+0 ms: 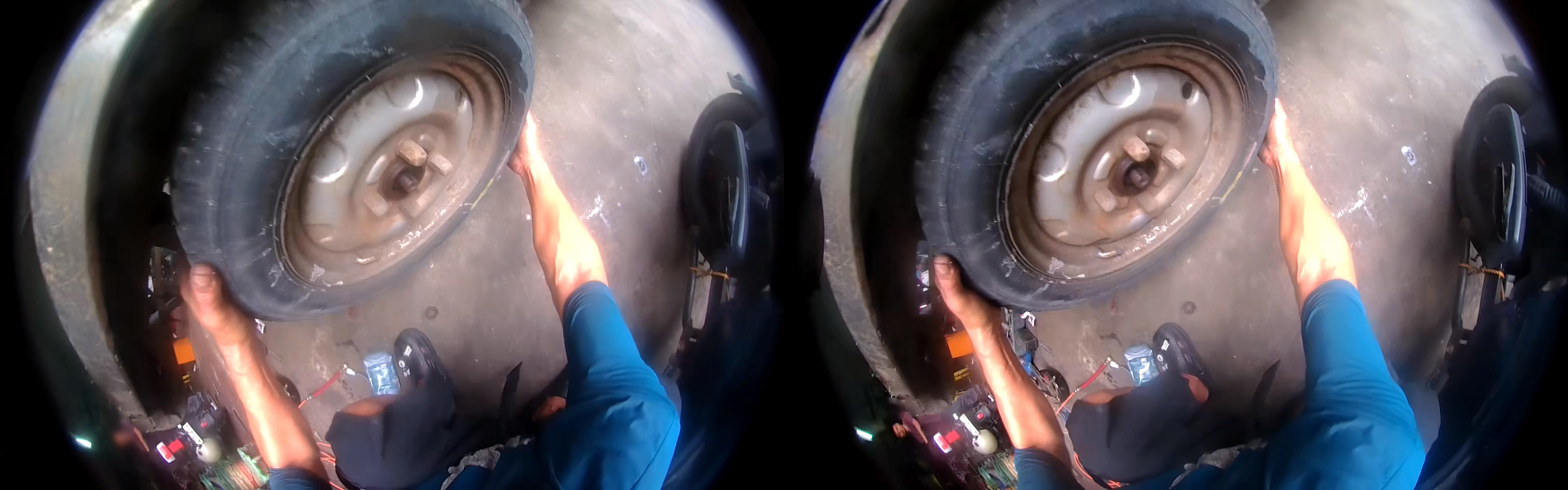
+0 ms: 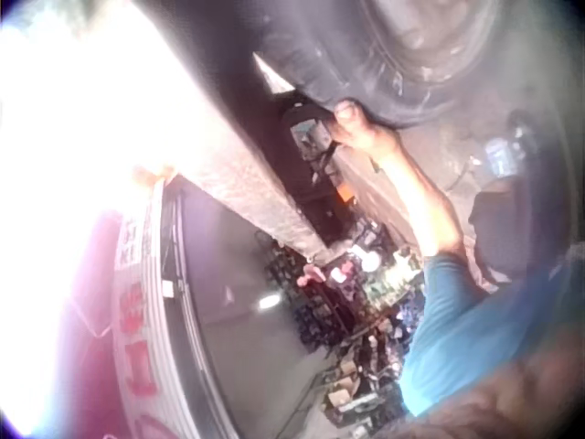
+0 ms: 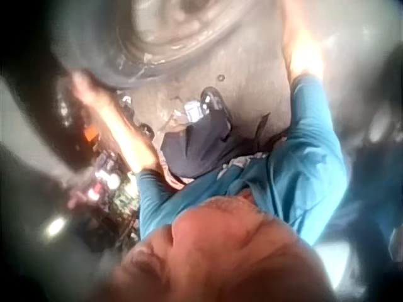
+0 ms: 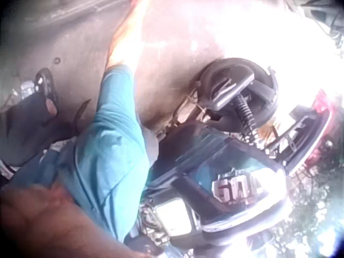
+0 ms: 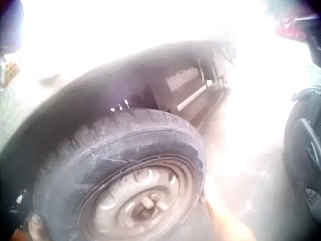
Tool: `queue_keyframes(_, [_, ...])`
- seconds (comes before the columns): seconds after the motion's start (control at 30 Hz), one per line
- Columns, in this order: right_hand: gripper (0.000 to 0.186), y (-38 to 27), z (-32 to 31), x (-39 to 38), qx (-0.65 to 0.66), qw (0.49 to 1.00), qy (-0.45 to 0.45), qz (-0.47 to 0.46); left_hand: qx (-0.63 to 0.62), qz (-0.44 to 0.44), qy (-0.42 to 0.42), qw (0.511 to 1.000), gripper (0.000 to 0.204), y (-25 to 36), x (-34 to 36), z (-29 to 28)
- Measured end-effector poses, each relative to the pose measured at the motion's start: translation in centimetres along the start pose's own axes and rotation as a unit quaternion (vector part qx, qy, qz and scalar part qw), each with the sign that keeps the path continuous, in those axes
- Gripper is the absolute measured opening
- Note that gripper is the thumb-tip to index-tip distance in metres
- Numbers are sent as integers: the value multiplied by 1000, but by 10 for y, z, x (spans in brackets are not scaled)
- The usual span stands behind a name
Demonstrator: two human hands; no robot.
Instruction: The person removes a wheel from the axle of a vehicle by hand, separates the brake drum, and disassembles components of the axle and brake assembly using hand tools and an impact wrench.
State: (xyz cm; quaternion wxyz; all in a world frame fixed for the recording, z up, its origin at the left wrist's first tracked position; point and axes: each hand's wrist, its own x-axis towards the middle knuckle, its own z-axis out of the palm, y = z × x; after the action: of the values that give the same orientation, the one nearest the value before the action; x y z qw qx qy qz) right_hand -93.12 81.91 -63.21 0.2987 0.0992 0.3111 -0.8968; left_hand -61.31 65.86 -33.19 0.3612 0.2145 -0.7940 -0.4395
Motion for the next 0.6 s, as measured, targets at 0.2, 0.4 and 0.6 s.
queue_keyframes(0.2, [64,9,1,-10,10,999,43,9,-14,-22,-12,1000,58,-21,22,-44])
queue_keyframes(0.4, [68,28,-24,8,-17,1000,4,0,56,2,2,998,57,0,0,9])
queue_keyframes(0.6, [66,6,-4,-19,-1,998,53,-42,74,15,-38,996,52,-24,32,-34])
